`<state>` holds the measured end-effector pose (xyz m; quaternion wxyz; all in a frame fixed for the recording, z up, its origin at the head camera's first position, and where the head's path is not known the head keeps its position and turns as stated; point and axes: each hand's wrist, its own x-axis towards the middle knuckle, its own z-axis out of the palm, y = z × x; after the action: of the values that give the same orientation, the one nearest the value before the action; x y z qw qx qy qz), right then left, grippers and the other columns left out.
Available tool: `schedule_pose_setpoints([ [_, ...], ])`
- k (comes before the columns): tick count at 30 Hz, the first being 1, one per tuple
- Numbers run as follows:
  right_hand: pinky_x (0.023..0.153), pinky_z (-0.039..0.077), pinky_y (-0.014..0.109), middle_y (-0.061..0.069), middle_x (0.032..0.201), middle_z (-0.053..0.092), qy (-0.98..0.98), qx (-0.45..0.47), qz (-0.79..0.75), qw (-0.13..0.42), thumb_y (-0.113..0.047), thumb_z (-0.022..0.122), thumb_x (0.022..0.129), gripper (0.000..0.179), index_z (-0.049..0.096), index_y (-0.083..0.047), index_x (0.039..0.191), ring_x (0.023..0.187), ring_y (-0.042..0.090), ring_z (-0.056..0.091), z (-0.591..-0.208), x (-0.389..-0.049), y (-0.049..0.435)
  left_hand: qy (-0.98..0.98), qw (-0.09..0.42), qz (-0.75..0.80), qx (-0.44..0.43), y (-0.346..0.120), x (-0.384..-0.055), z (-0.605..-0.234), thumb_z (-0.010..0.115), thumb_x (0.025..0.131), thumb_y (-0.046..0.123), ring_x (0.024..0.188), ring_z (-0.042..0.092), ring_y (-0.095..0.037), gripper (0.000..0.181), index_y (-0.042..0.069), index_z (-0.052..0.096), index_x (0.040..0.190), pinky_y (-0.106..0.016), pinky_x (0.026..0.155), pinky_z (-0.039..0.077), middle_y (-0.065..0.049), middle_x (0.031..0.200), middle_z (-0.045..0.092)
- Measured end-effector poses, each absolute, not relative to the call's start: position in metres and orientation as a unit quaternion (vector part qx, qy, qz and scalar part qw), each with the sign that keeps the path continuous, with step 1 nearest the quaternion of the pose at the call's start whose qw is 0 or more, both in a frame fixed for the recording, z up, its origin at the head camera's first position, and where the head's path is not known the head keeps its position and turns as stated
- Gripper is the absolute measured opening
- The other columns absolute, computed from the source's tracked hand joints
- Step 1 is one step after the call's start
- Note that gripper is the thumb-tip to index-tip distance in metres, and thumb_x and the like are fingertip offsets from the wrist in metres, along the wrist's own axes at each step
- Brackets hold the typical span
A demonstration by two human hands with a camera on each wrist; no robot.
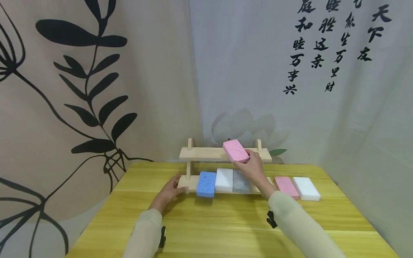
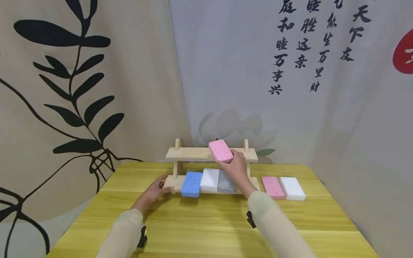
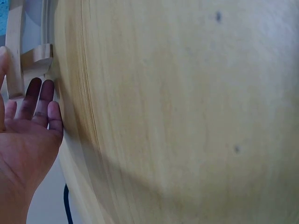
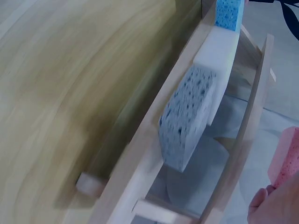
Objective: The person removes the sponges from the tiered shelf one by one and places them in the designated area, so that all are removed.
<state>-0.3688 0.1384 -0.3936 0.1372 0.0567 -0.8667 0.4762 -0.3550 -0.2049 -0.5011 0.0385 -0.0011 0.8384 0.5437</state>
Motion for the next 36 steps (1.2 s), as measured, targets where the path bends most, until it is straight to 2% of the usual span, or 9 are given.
schedule_pose_setpoints([
  [7, 0.105, 0.038, 0.05, 0.023, 0.139, 0.044, -0.859, 0.052, 0.49, 0.141, -0.027, 0.079, 0.083, 0.079, 0.041, 0.003, 0.145, 0.125, 0.035, 0.043, -0.39, -0.366, 0.167, 0.835, 0.043, 0.549, 0.007, -0.206, -0.353, -0.5, 0.073, 0.092, 0.025, 0.117, 0.055, -0.037, 0.083, 0.006, 0.024, 0.156, -0.052, 0.095, 0.045, -0.027, 0.138, 0.047],
  [15, 0.106, 0.038, 0.049, 0.025, 0.144, 0.036, -0.851, 0.044, 0.509, 0.12, -0.031, 0.075, 0.088, 0.084, 0.031, 0.004, 0.151, 0.128, 0.037, 0.043, -0.388, -0.358, 0.205, 0.835, 0.046, 0.548, 0.015, -0.208, -0.355, -0.504, 0.073, 0.092, 0.026, 0.115, 0.055, -0.036, 0.084, 0.004, 0.023, 0.156, -0.05, 0.093, 0.047, -0.027, 0.137, 0.048],
  [21, 0.103, 0.041, 0.048, 0.026, 0.146, 0.039, -0.856, 0.049, 0.497, 0.133, -0.037, 0.074, 0.09, 0.089, 0.026, 0.005, 0.152, 0.128, 0.037, 0.044, -0.384, -0.355, 0.229, 0.834, 0.039, 0.551, 0.007, -0.207, -0.355, -0.503, 0.074, 0.092, 0.024, 0.112, 0.057, -0.034, 0.083, 0.004, 0.025, 0.156, -0.05, 0.093, 0.047, -0.026, 0.135, 0.049],
  [25, 0.091, 0.045, 0.037, 0.025, 0.14, 0.042, -0.858, 0.054, 0.49, 0.147, -0.038, 0.073, 0.09, 0.086, 0.03, 0.005, 0.151, 0.12, 0.034, 0.047, -0.382, -0.355, 0.243, 0.833, 0.035, 0.552, 0.007, -0.208, -0.355, -0.503, 0.074, 0.092, 0.022, 0.109, 0.058, -0.033, 0.082, 0.004, 0.026, 0.155, -0.05, 0.09, 0.049, -0.025, 0.133, 0.051],
  [31, 0.078, 0.042, 0.016, 0.024, 0.137, 0.044, -0.852, 0.052, 0.498, 0.152, -0.038, 0.072, 0.091, 0.082, 0.033, 0.006, 0.149, 0.117, 0.031, 0.048, -0.38, -0.352, 0.264, 0.834, 0.035, 0.55, 0.009, -0.209, -0.355, -0.502, 0.075, 0.091, 0.023, 0.109, 0.058, -0.033, 0.083, 0.004, 0.026, 0.155, -0.051, 0.091, 0.048, -0.026, 0.131, 0.052],
  [36, 0.075, 0.042, 0.014, 0.025, 0.135, 0.046, -0.853, 0.04, 0.491, 0.172, -0.038, 0.072, 0.091, 0.081, 0.035, 0.008, 0.147, 0.113, 0.03, 0.048, -0.376, -0.35, 0.28, 0.835, 0.038, 0.549, 0.007, -0.208, -0.355, -0.504, 0.074, 0.091, 0.024, 0.11, 0.058, -0.033, 0.082, 0.005, 0.026, 0.155, -0.05, 0.093, 0.047, -0.025, 0.133, 0.051],
])
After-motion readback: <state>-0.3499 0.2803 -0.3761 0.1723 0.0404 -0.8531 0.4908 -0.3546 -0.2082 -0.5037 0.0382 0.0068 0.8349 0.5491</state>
